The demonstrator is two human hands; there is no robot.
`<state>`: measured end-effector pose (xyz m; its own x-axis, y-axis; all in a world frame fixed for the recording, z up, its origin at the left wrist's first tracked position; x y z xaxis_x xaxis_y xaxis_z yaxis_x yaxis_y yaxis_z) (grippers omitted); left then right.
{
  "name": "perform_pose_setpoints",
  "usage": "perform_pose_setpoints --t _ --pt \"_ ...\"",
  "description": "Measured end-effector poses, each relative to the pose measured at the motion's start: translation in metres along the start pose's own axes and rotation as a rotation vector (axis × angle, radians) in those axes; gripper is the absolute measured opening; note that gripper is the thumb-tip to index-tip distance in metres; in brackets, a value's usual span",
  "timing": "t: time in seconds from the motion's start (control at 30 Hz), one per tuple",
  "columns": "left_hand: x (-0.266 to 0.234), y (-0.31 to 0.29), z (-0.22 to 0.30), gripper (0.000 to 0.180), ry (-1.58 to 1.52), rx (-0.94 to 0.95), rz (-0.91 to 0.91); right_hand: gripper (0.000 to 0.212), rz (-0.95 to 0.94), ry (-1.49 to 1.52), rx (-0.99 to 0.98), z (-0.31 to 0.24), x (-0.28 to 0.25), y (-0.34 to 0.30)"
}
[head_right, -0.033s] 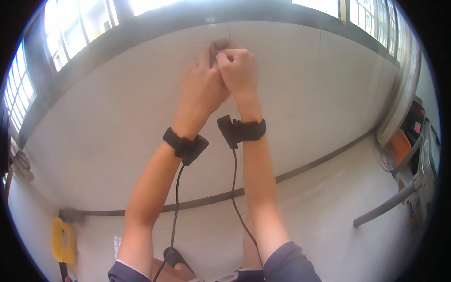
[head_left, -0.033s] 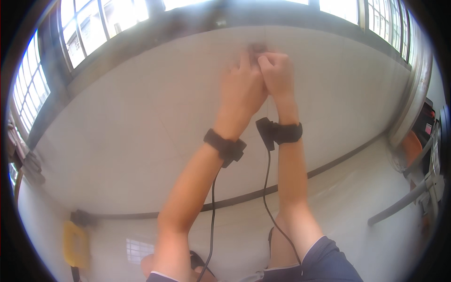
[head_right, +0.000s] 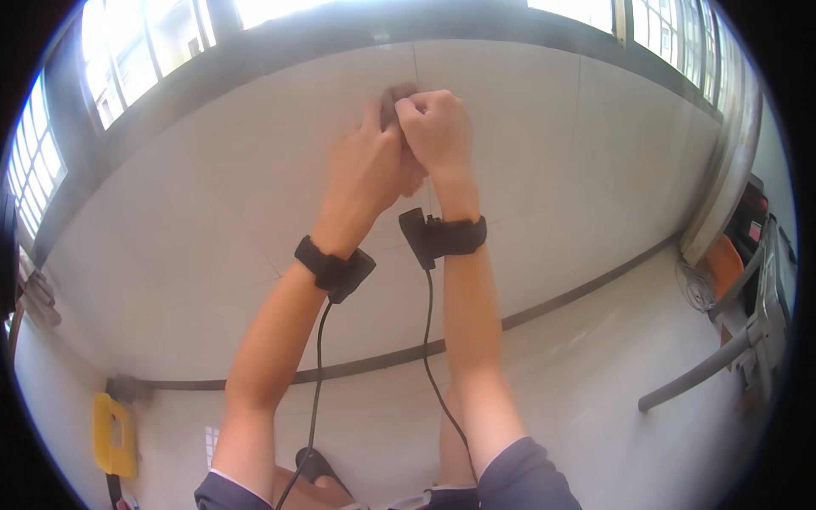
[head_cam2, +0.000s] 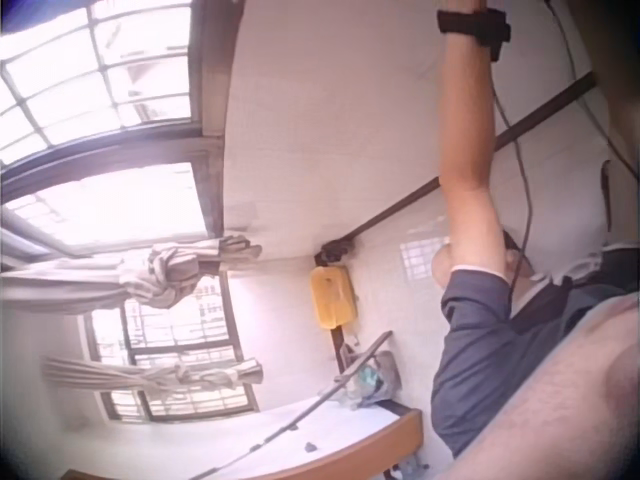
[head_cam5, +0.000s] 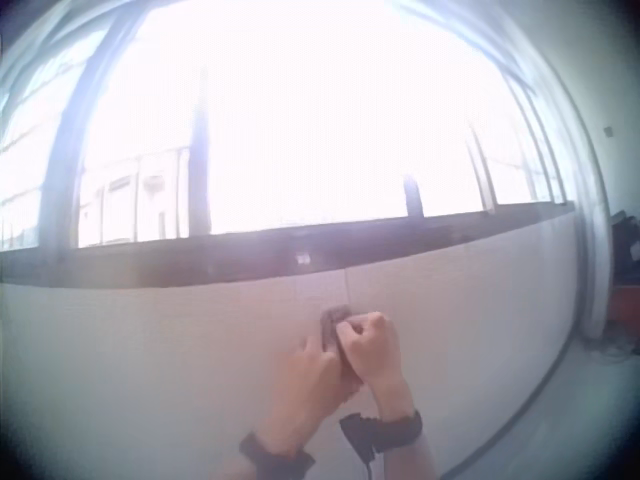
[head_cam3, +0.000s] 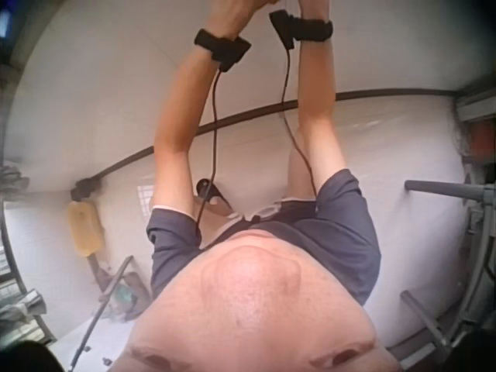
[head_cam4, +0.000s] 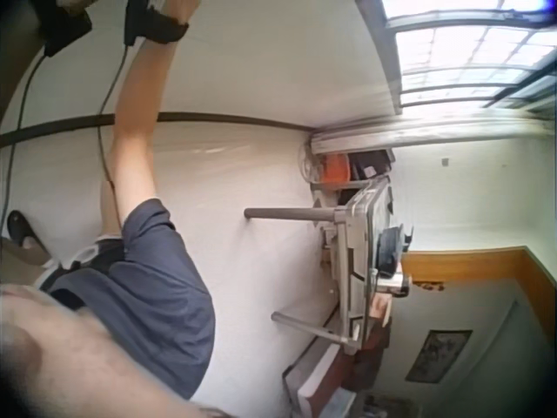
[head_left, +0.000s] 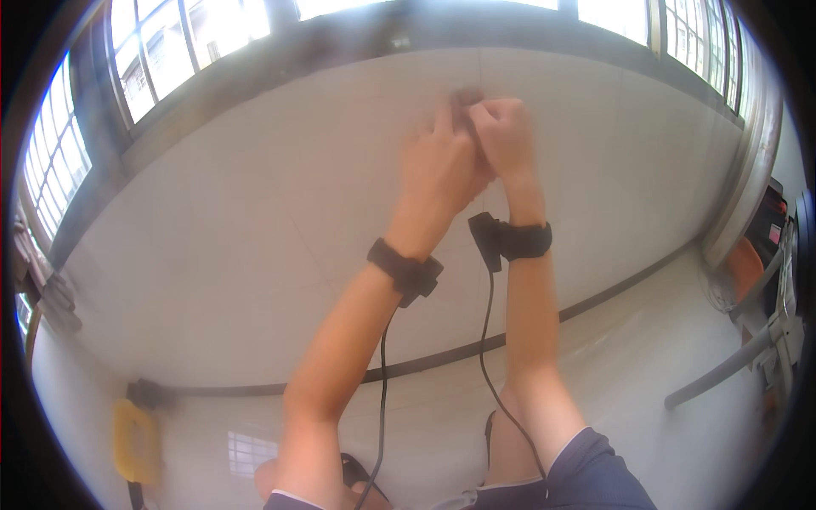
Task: Sanding the underside of a white overhead surface using sandpaper.
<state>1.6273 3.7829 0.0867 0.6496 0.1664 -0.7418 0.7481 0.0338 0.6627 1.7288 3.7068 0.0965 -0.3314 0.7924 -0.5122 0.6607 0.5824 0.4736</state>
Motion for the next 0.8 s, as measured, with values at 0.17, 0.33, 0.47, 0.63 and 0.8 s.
perform_pose_setpoints --t 0.17,0.33,0.47,0.63,0.8 --pt "0.003 -0.021 -0.016 0.058 -0.263 0.041 0.139 0.031 0.238 0.223 -0.426 0.006 0.022 -0.01" --pt "-0.004 -0.041 -0.048 0.06 -0.31 -0.021 0.055 0.033 0.037 0.137 -0.419 -0.008 0.042 -0.009" --pt "-0.006 -0.071 -0.073 0.057 -0.285 -0.098 0.175 0.034 -0.155 0.257 -0.492 -0.021 0.065 -0.007" --pt "-0.018 -0.087 -0.092 0.05 -0.361 -0.202 0.149 0.036 -0.424 0.239 -0.47 -0.05 0.084 -0.009" --pt "-0.032 -0.089 -0.086 0.051 -0.327 -0.227 0.399 0.041 -0.312 0.419 -0.607 -0.073 0.087 -0.023"
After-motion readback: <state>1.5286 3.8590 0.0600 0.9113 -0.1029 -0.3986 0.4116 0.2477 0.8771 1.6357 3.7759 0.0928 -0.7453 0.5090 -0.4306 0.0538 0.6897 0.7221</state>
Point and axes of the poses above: each hand's wrist, its own y-axis towards the middle knuckle, its own x-axis out of the palm, z = x × y, the point moved 5 cm from there along y, towards the middle knuckle, and after that the axes turned 14 degrees about -z, right-handed, at the moved point
